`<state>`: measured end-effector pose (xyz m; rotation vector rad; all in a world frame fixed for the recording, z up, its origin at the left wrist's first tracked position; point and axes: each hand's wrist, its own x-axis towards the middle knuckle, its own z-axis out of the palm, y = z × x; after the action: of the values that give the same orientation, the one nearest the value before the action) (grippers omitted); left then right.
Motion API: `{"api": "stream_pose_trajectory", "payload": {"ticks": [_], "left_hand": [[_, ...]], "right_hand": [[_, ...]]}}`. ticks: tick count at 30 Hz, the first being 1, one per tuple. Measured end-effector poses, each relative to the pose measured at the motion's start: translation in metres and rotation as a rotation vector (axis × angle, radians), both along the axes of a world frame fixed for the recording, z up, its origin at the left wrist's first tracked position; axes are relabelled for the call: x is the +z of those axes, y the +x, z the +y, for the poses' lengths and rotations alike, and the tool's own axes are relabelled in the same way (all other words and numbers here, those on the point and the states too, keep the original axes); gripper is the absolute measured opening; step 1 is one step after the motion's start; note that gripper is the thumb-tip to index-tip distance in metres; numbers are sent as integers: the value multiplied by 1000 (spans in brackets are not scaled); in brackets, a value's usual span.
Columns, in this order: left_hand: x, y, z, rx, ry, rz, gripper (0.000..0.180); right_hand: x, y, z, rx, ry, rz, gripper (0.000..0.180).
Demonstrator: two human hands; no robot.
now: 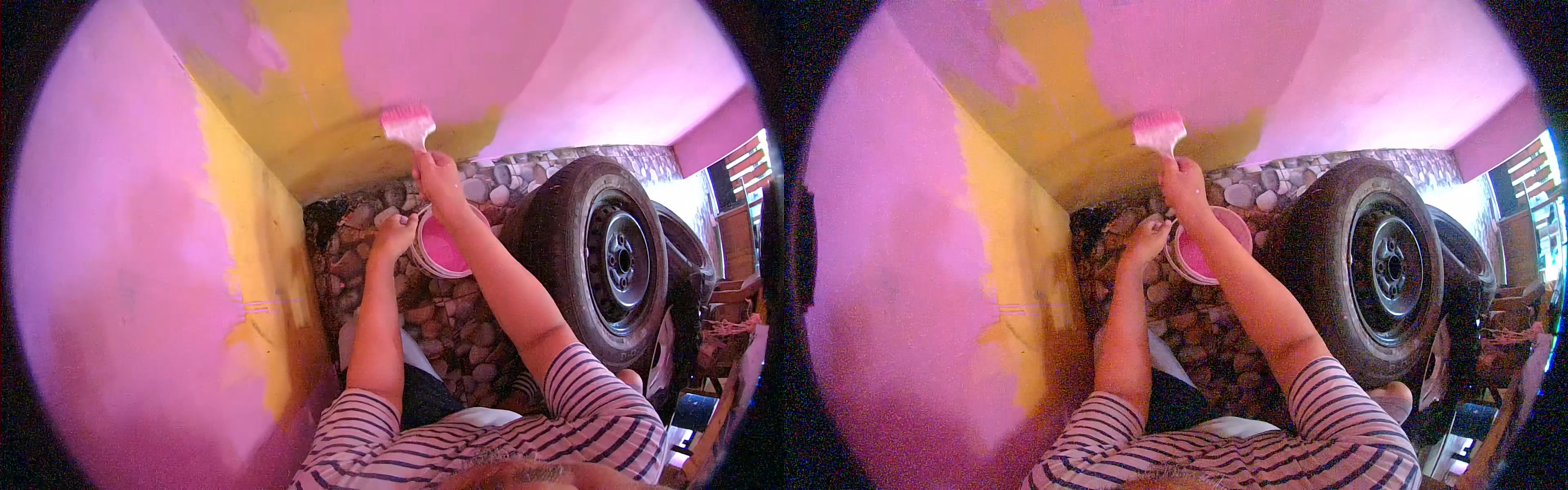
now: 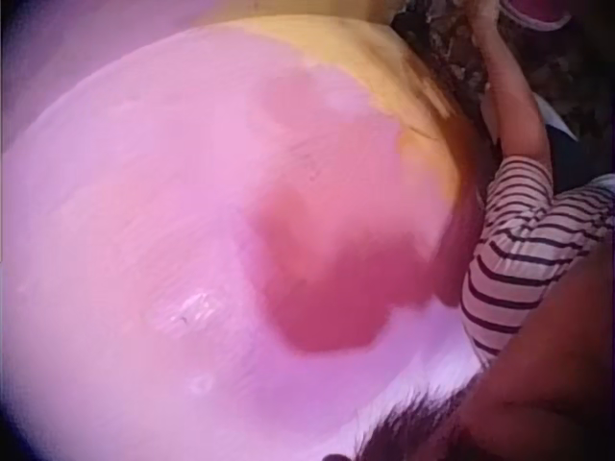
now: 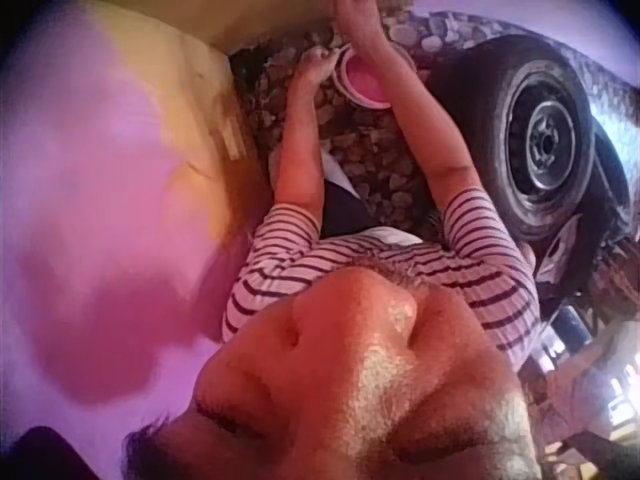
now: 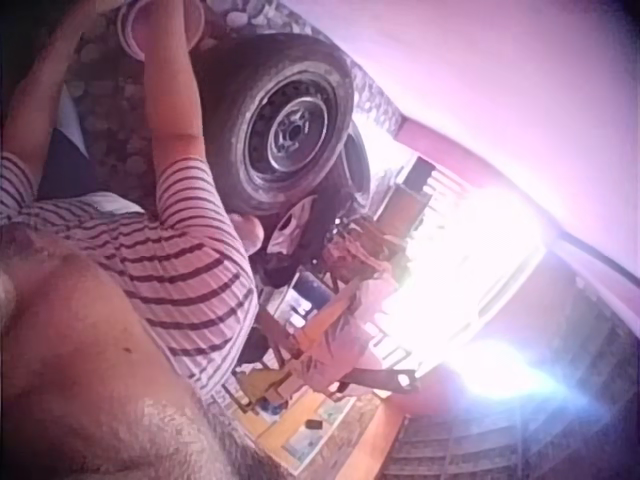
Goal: The person paints a wall by repeatedly dipping a paint brush into a bucket of paint and applying the paint across the wall surface.
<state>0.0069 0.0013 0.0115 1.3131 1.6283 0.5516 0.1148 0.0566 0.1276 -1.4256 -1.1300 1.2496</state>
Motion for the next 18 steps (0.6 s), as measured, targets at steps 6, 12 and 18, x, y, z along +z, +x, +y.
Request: {"api": "stream_pose_trajectory", "payload": {"ticks": [6,12,18], "left_hand": [[-4,9,0,79,83,-5,52],[6,5,0,-35,-17,-15,53],[4,13,-4,43,44,-8,53]], "right_hand": [[14,39,48,119,211,-409,24],[207,31,30,179,789,-744,24],[294,8,43,195,557,241,30]]}}
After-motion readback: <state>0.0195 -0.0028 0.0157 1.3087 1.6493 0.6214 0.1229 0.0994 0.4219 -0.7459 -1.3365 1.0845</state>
